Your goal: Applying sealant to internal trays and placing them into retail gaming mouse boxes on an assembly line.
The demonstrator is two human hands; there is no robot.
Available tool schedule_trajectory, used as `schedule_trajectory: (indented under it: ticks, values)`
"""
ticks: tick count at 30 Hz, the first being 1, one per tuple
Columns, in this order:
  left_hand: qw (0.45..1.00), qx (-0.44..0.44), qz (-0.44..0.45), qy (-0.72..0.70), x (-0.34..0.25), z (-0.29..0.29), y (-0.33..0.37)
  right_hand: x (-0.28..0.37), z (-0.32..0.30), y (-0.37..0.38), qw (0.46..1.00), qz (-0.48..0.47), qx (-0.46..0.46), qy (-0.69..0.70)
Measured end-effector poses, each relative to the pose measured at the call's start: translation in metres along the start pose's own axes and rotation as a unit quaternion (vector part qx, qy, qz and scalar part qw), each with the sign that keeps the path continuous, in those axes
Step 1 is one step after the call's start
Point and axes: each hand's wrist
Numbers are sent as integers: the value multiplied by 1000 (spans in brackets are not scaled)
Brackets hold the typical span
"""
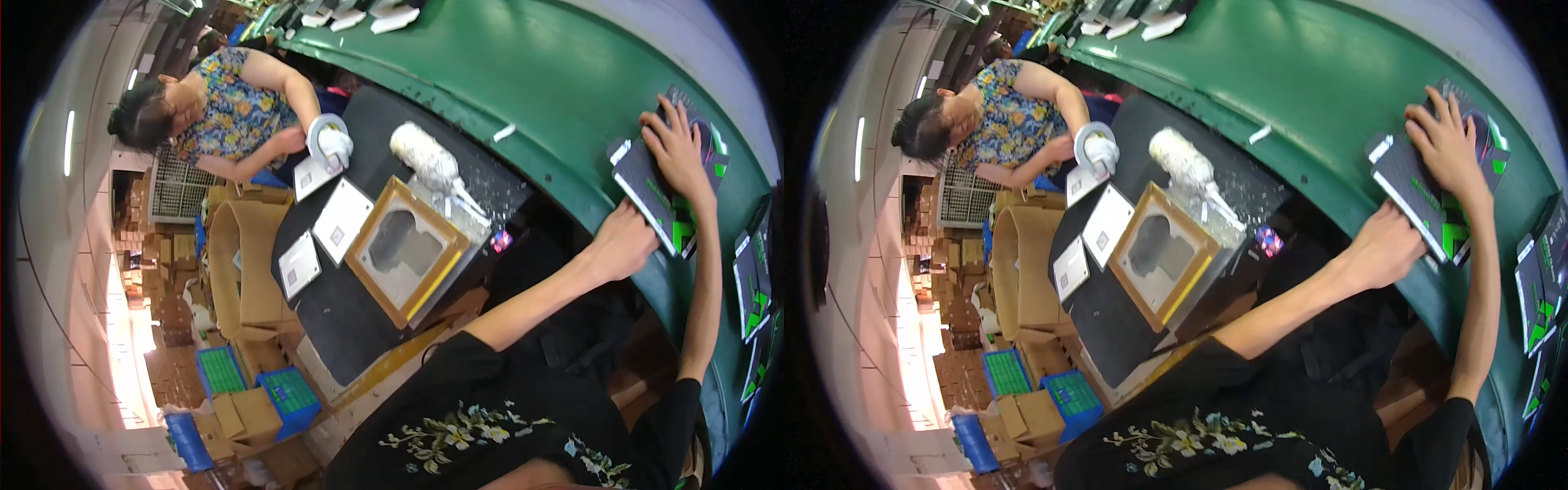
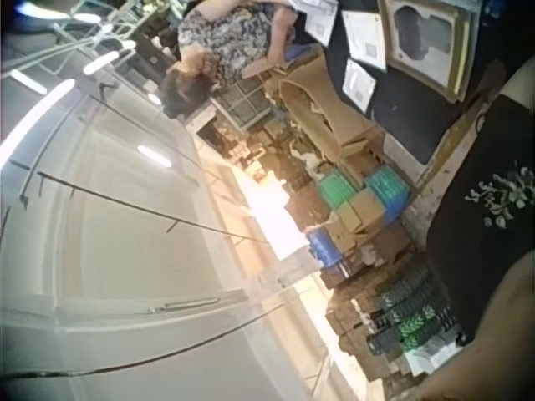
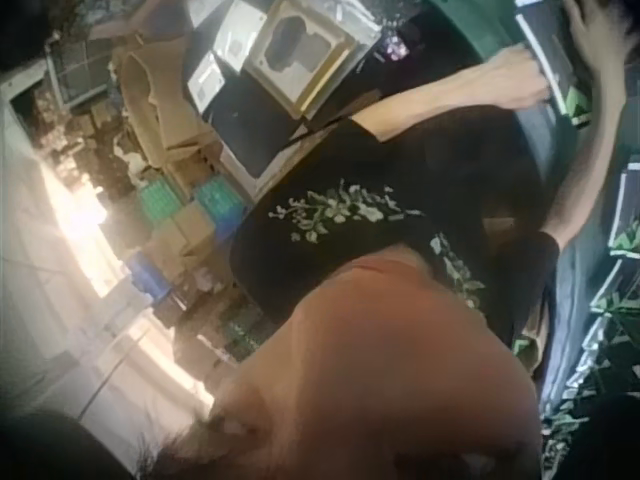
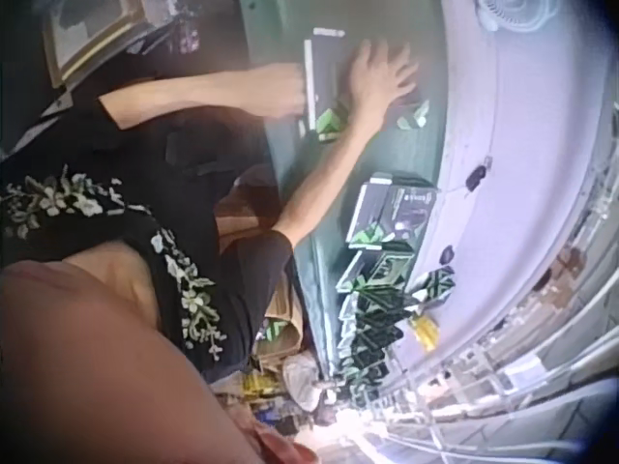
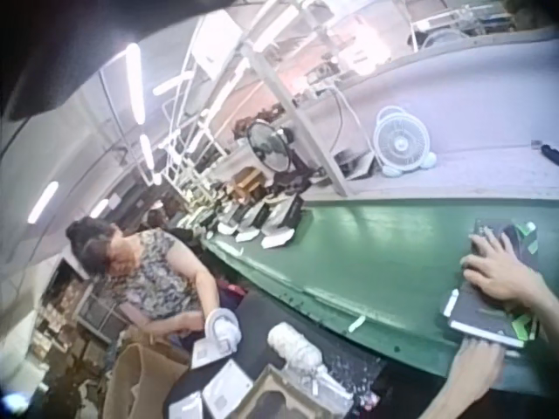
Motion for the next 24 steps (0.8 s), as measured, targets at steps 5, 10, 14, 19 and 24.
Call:
schedule_trajectory:
  ticks: [5,10,14,19,24]
  values:
    - [991,-89,-95,-37,-38,-33,-138,-13,-25,11,997,-40,-29,-62]
    - [883,-164,-425,-113,-16,40,-297,-17,-40,14,990,-6,106,92]
    - [746,-204,-584,-245,13,124,-411,-61,-47,-1,990,63,94,82]
    - [695,-239,-509,-448,39,165,-471,-65,-26,1,989,104,104,29]
    - [800,-26,-523,-293,76,134,-396,-94,-20,0,989,22,-14,149]
Point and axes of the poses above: each hand's wrist, its own y-axis towards the middle knuckle, its own z-axis out of the palm, x = y × z, and after that the axes turned 12 degrees about x, right-handed
